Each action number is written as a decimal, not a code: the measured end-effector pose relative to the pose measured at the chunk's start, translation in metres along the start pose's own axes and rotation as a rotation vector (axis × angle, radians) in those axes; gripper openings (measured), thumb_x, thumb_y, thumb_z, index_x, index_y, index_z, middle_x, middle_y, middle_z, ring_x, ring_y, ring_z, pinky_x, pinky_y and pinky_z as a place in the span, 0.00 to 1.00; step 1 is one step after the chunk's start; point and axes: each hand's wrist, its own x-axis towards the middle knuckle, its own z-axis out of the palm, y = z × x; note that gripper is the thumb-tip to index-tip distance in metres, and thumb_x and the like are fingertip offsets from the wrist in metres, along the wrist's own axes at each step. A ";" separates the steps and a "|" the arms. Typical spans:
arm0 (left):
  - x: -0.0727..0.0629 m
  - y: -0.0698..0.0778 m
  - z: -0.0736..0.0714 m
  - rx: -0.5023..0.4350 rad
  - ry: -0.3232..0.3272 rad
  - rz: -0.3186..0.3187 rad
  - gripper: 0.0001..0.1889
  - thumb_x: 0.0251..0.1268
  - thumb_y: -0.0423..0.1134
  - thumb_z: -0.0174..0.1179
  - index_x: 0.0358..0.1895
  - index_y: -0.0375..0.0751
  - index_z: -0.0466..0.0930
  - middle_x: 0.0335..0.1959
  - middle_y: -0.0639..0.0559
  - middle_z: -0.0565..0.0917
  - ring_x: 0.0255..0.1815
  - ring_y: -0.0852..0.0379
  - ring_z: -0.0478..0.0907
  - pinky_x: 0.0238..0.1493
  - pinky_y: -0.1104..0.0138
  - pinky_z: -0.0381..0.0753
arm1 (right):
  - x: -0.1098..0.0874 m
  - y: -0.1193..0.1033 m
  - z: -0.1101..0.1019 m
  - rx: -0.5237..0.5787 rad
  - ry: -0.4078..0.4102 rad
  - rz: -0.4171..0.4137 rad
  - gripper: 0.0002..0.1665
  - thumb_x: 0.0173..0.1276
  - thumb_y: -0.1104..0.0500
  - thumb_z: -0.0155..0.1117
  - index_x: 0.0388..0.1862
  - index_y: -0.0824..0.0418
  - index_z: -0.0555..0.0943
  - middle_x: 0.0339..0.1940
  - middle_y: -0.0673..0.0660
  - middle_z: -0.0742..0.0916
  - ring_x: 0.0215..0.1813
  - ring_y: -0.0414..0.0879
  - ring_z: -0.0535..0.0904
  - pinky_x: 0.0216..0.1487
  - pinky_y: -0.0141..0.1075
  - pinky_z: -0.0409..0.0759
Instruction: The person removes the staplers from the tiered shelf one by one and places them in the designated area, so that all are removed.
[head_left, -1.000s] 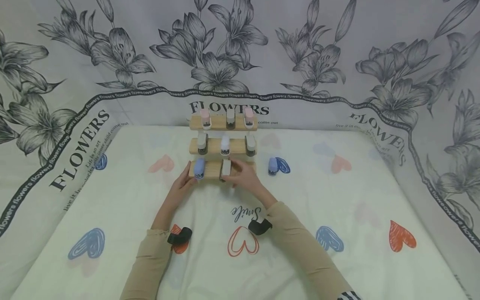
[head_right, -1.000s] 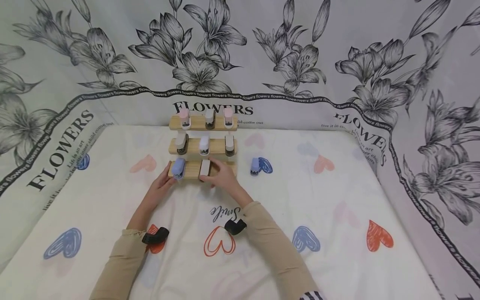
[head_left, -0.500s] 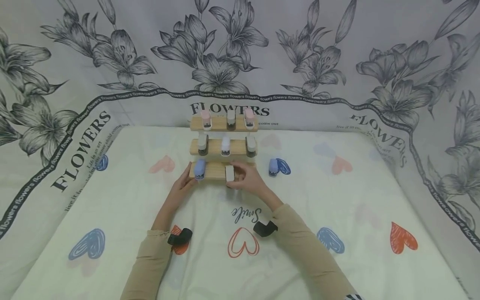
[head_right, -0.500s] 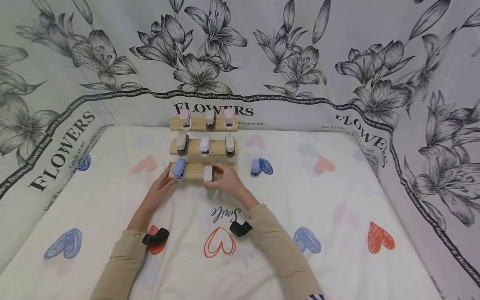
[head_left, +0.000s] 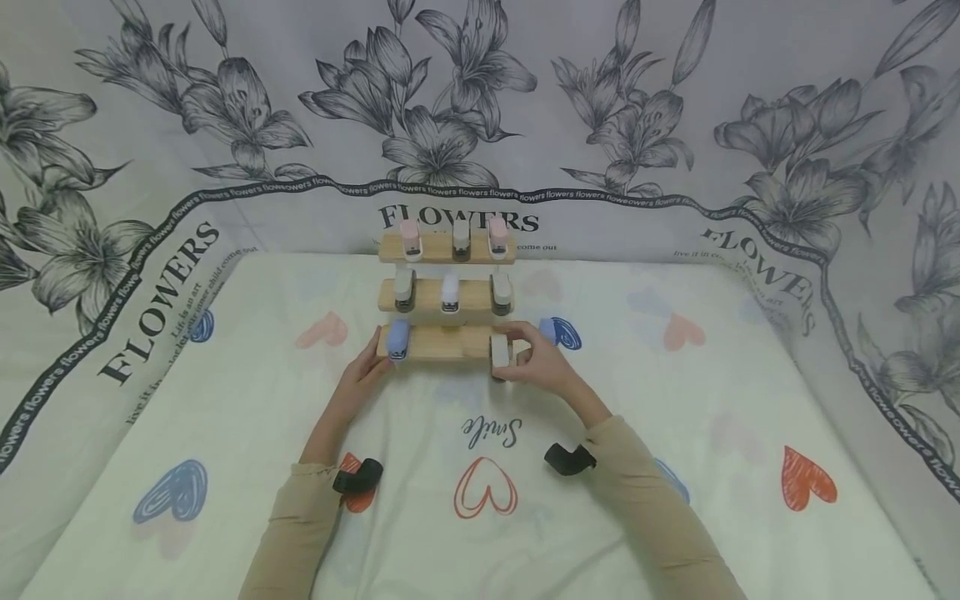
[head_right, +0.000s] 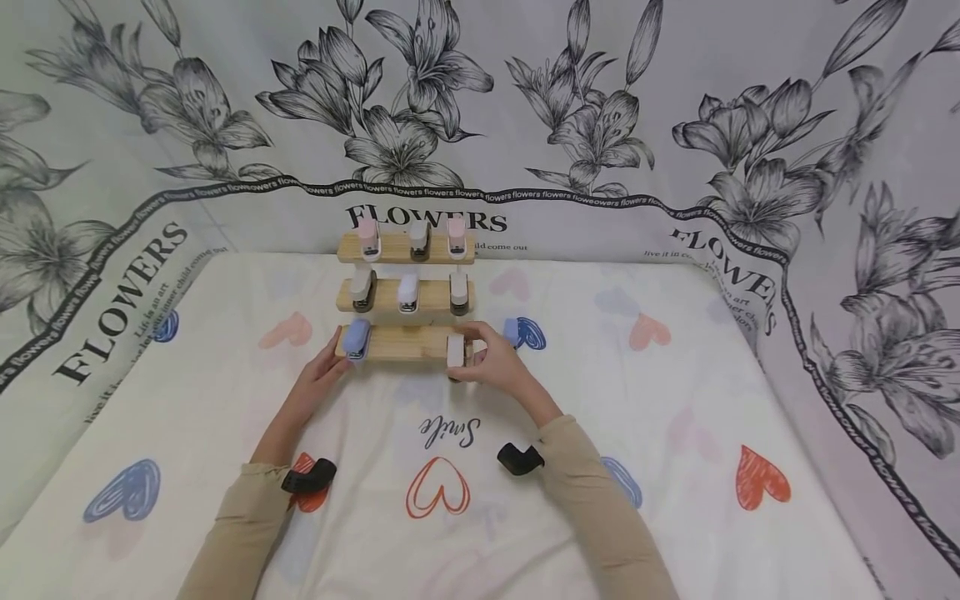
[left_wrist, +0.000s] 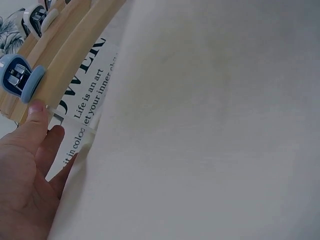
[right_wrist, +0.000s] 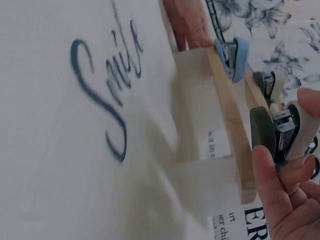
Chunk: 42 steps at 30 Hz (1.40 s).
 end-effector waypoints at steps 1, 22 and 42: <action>0.000 0.000 0.000 0.000 0.002 -0.001 0.32 0.68 0.35 0.47 0.69 0.34 0.42 0.59 0.31 0.65 0.56 0.38 0.66 0.61 0.54 0.53 | -0.002 0.003 -0.003 0.007 -0.002 0.001 0.42 0.48 0.60 0.72 0.62 0.62 0.64 0.54 0.61 0.72 0.17 0.41 0.68 0.19 0.31 0.67; 0.008 -0.033 -0.002 0.026 0.004 -0.001 0.33 0.68 0.41 0.47 0.71 0.43 0.40 0.57 0.33 0.68 0.55 0.40 0.68 0.61 0.53 0.53 | -0.030 0.000 -0.063 0.083 0.064 0.012 0.35 0.51 0.70 0.67 0.58 0.71 0.65 0.13 0.53 0.70 0.15 0.38 0.62 0.19 0.31 0.63; 0.000 0.002 -0.001 0.018 0.001 -0.027 0.32 0.69 0.34 0.46 0.70 0.38 0.41 0.49 0.28 0.73 0.52 0.37 0.69 0.58 0.50 0.57 | -0.020 0.064 -0.112 0.025 0.175 0.117 0.39 0.57 0.60 0.66 0.64 0.68 0.61 0.64 0.66 0.64 0.26 0.47 0.78 0.31 0.37 0.74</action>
